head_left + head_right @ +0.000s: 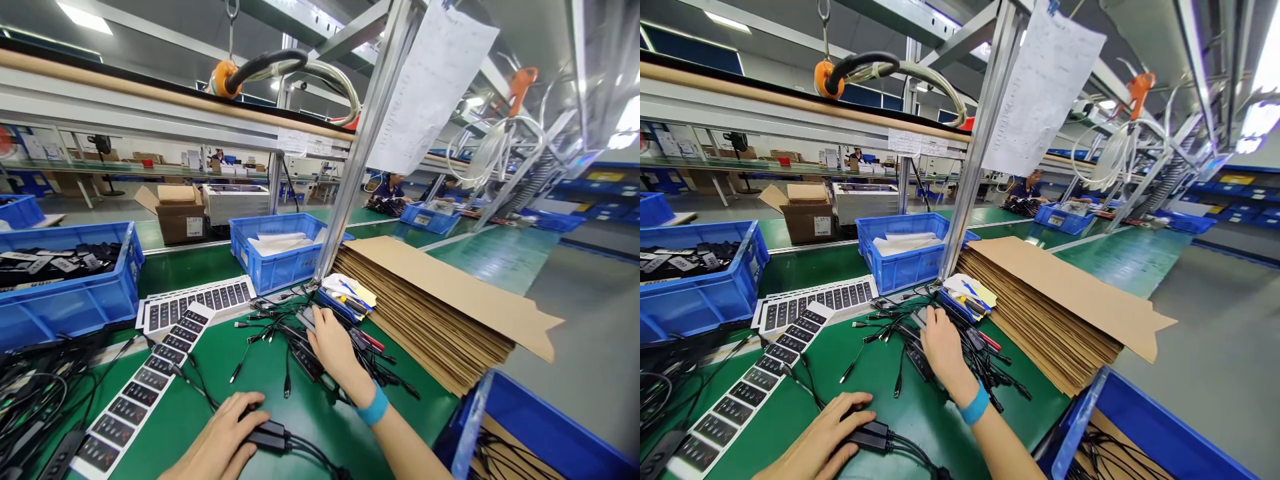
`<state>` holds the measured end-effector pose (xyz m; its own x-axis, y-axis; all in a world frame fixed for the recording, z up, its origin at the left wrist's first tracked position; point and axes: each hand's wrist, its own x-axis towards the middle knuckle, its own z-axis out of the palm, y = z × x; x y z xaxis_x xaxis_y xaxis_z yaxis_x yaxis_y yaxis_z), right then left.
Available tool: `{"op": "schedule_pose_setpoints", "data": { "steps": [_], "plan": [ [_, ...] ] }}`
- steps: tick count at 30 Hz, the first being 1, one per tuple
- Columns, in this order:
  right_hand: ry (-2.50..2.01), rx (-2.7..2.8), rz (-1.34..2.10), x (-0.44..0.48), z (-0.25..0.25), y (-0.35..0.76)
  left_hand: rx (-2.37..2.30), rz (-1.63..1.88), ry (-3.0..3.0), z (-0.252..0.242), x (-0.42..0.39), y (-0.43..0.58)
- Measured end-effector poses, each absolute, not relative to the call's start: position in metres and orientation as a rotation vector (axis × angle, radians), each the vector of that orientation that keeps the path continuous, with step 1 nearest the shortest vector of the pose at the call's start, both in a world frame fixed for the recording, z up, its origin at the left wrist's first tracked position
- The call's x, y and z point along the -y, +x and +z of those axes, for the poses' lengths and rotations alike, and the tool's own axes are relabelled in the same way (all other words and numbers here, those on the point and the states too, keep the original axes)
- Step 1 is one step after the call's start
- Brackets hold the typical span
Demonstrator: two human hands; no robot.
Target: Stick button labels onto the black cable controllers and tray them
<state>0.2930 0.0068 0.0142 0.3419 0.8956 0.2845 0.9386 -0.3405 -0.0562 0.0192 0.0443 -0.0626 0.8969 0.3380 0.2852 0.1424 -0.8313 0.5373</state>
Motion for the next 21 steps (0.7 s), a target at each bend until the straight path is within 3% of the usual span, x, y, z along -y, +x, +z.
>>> {"op": "schedule_pose_setpoints", "data": {
  "steps": [5, 8, 16, 21],
  "plan": [
    [-1.975, 1.755, 0.453, 0.035, 0.004, 0.243, -0.325, 0.675, 2.65, -0.054, -0.037, 0.022],
    [-1.819, 1.722, 0.769, 0.049, -0.016, 0.228, -0.314, 0.588, 2.614, -0.047, -0.036, 0.022],
    [-1.716, 1.576, 0.504, 0.05, -0.028, 0.236, -0.366, 0.423, 2.489, -0.048, -0.042, 0.016],
    [-1.595, 1.853, 0.632, 0.062, -0.021, 0.216, -0.31, 0.401, 2.677, -0.057, -0.041, 0.021]
  ]
}}
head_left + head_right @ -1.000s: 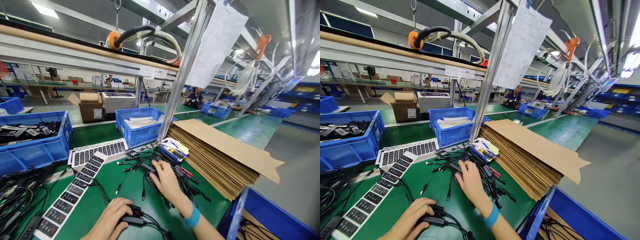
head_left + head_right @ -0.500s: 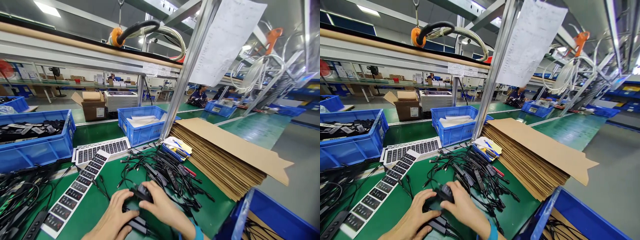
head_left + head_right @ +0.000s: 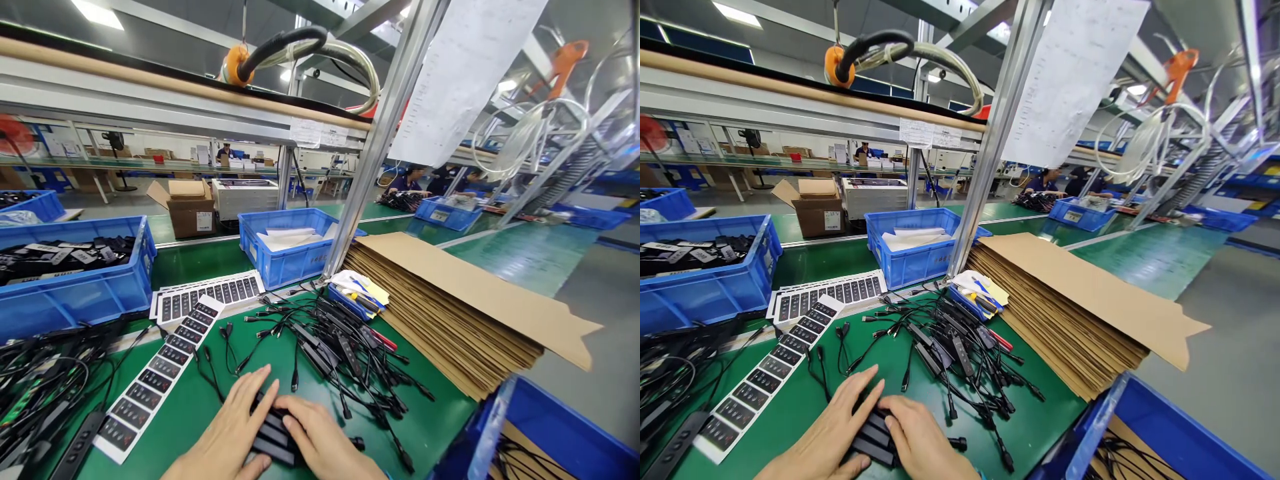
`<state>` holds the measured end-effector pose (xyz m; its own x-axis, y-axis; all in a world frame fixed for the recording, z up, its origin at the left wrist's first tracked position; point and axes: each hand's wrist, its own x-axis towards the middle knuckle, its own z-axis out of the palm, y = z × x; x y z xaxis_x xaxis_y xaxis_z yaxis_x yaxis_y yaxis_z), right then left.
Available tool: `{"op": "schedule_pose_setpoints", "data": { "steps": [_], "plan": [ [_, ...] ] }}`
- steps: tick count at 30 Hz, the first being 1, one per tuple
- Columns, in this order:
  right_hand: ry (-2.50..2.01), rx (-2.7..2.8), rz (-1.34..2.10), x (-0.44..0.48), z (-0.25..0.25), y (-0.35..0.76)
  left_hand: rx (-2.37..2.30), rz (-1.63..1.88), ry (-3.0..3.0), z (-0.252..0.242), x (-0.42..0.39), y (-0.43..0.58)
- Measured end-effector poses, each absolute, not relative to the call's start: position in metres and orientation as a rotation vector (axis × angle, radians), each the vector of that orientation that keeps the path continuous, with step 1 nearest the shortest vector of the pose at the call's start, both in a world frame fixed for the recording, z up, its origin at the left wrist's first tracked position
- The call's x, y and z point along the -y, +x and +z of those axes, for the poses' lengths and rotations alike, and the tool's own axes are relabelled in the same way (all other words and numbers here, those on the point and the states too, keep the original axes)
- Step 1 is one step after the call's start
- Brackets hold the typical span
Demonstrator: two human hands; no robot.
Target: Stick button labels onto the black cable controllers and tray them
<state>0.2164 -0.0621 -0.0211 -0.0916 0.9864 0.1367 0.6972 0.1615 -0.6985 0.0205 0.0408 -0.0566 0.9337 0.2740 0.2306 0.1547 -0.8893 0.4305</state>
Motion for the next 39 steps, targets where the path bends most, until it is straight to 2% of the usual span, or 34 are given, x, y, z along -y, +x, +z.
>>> {"op": "schedule_pose_setpoints", "data": {
  "steps": [2, 6, 8, 16, 21, 29, 34, 36, 39],
  "plan": [
    [-1.678, 1.933, 0.526, 0.055, -0.019, 0.221, -0.207, 0.286, 2.73, -0.052, -0.041, 0.023],
    [-2.163, 1.795, -0.07, 0.017, -0.017, 0.256, -0.201, 0.165, 2.739, -0.04, -0.041, 0.024],
    [-2.281, 1.745, -0.225, -0.002, -0.017, 0.274, -0.198, 0.159, 2.729, -0.037, -0.042, 0.024],
    [-2.15, 1.81, -0.082, 0.005, -0.014, 0.277, -0.204, 0.248, 2.719, -0.04, -0.04, 0.022],
    [-1.744, 1.765, 0.202, 0.039, -0.022, 0.252, -0.279, 0.301, 2.728, -0.043, -0.036, 0.022],
    [-1.697, 1.95, -0.128, 0.066, -0.053, 0.233, -0.322, 0.338, 2.719, -0.052, -0.034, 0.02],
    [-1.472, 2.11, 0.239, 0.07, -0.035, 0.235, -0.296, 0.308, 2.702, -0.05, -0.036, 0.02],
    [-1.549, 2.016, 0.316, 0.067, -0.033, 0.241, -0.28, 0.28, 2.688, -0.051, -0.037, 0.019],
    [-1.906, 1.814, 0.042, 0.057, -0.047, 0.25, -0.29, 0.267, 2.672, -0.052, -0.038, 0.019]
  ]
}}
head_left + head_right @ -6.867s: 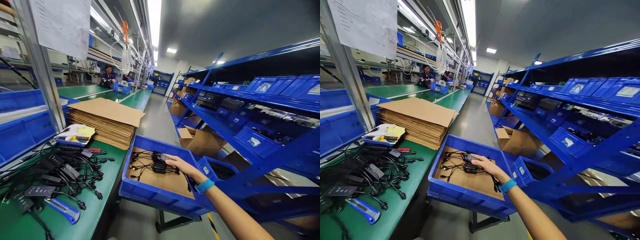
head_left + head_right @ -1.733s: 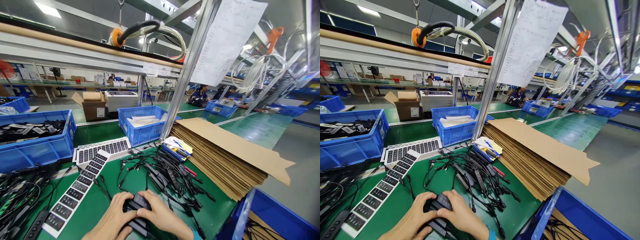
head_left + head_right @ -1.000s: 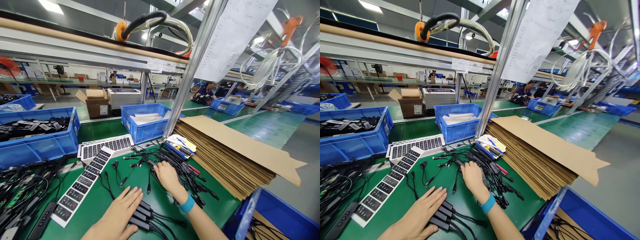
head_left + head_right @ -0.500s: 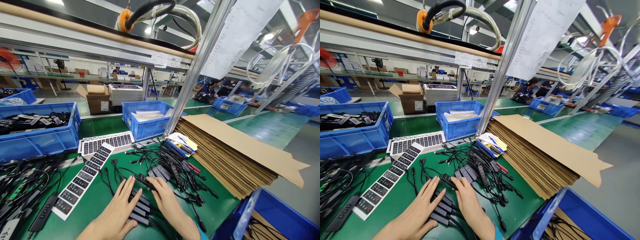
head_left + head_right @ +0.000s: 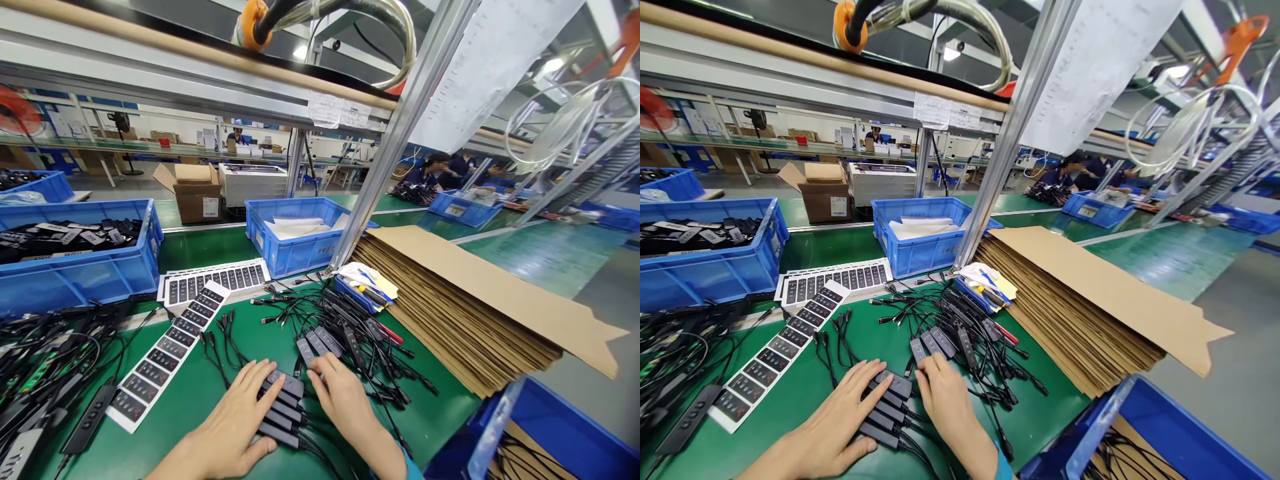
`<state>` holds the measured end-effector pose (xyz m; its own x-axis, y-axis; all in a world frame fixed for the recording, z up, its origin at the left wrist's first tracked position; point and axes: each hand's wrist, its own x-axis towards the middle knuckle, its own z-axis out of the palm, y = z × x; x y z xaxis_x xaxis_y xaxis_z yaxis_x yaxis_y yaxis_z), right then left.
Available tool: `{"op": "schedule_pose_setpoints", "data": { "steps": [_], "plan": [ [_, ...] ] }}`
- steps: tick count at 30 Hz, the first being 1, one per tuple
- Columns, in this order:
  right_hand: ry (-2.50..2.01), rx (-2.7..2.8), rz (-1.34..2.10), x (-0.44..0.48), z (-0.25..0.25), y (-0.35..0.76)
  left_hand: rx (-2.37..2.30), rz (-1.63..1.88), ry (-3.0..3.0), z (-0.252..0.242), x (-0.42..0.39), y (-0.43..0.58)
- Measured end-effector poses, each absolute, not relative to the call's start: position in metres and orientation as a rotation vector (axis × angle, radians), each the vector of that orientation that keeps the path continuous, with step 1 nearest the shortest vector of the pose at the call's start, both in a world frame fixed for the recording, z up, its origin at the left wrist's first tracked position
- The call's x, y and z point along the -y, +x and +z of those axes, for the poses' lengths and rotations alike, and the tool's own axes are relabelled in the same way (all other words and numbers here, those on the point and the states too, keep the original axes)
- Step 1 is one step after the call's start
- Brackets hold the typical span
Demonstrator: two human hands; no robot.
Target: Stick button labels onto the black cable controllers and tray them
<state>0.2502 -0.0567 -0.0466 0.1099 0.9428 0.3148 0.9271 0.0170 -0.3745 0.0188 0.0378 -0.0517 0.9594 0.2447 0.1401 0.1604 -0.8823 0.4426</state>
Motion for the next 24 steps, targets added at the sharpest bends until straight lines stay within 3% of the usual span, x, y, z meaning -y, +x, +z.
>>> {"op": "schedule_pose_setpoints", "data": {
  "steps": [4, 15, 24],
  "plan": [
    [-2.202, 1.769, -0.257, 0.046, -0.068, 0.256, -0.311, 0.262, 2.668, -0.051, -0.037, 0.02],
    [-1.74, 1.475, 0.653, 0.054, -0.029, 0.236, -0.331, 0.47, 2.684, -0.058, -0.037, 0.021],
    [-1.836, 1.772, 0.572, 0.06, -0.02, 0.235, -0.262, 0.858, 3.125, -0.099, -0.051, 0.032]
  ]
}}
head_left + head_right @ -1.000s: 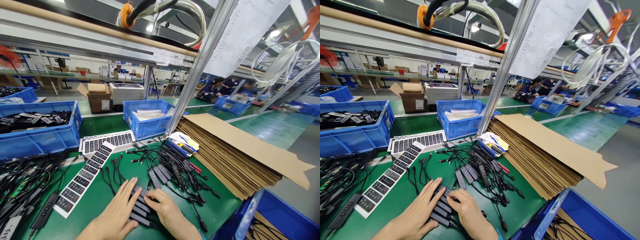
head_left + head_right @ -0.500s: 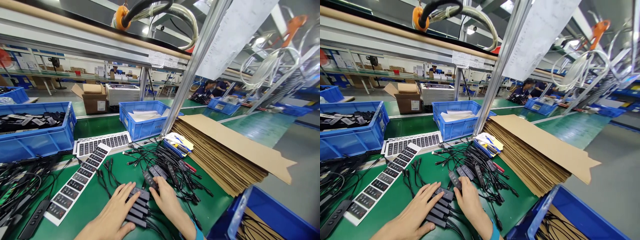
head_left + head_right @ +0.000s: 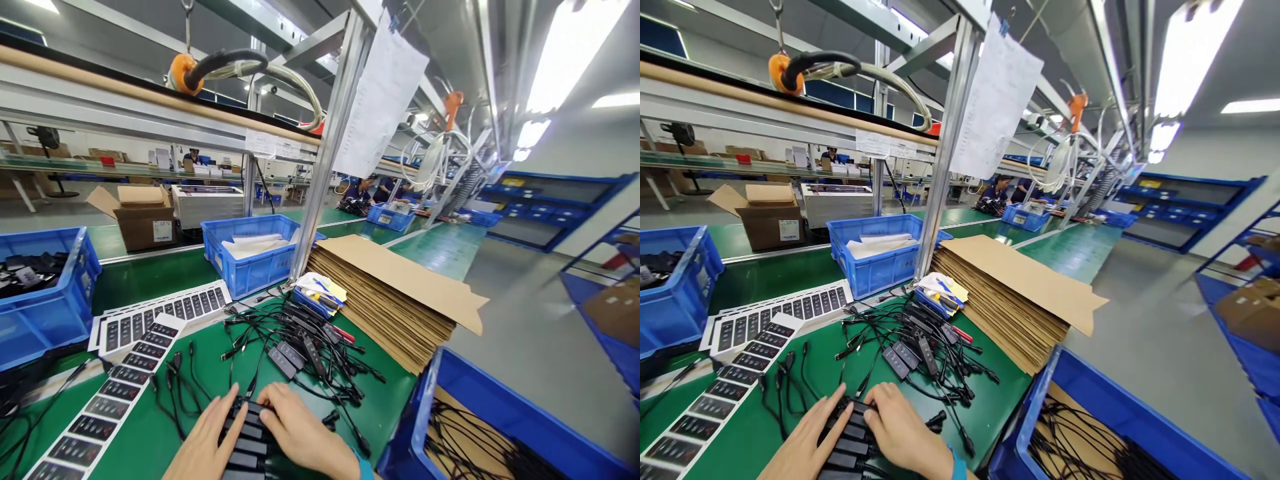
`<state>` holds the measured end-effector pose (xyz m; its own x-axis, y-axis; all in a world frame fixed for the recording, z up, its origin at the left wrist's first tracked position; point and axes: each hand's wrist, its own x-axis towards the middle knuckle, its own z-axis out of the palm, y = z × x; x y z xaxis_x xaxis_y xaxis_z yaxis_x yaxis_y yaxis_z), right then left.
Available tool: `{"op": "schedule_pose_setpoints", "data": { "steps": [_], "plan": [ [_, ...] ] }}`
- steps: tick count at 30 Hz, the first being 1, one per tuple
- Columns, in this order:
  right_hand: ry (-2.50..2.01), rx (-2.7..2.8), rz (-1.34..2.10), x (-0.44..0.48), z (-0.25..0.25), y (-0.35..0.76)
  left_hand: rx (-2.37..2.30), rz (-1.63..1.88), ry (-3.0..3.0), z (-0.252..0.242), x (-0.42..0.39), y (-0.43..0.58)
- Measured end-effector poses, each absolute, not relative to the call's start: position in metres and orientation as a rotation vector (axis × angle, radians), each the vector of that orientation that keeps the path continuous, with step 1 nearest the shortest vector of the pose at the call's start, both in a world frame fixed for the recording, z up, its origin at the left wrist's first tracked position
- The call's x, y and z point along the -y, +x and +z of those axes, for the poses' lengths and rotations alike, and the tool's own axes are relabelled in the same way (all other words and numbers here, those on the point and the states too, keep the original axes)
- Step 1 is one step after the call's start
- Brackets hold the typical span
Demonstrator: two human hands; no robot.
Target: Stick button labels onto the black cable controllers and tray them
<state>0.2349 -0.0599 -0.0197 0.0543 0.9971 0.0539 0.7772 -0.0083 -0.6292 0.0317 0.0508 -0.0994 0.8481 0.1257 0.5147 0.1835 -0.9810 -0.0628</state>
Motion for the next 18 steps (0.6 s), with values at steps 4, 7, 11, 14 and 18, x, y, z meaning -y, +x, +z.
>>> {"op": "schedule_pose_setpoints", "data": {
  "steps": [4, 7, 11, 14, 18],
  "plan": [
    [-1.947, 1.97, 0.295, 0.065, -0.059, 0.214, 0.226, -0.827, -2.718, -0.111, -0.056, 0.04],
    [-2.038, 2.061, -0.021, 0.061, -0.101, 0.197, 0.27, -0.897, -2.719, -0.114, -0.049, 0.045],
    [-2.074, 1.942, -0.087, 0.054, -0.112, 0.185, 0.314, -0.965, -2.851, -0.112, -0.036, 0.048],
    [-2.075, 1.933, 0.087, 0.054, -0.079, 0.187, 0.339, -1.057, -2.985, -0.102, -0.027, 0.048],
    [-1.93, 1.962, 0.565, 0.061, -0.029, 0.204, 0.642, -1.293, -3.155, -0.071, -0.022, 0.038]
  ]
}}
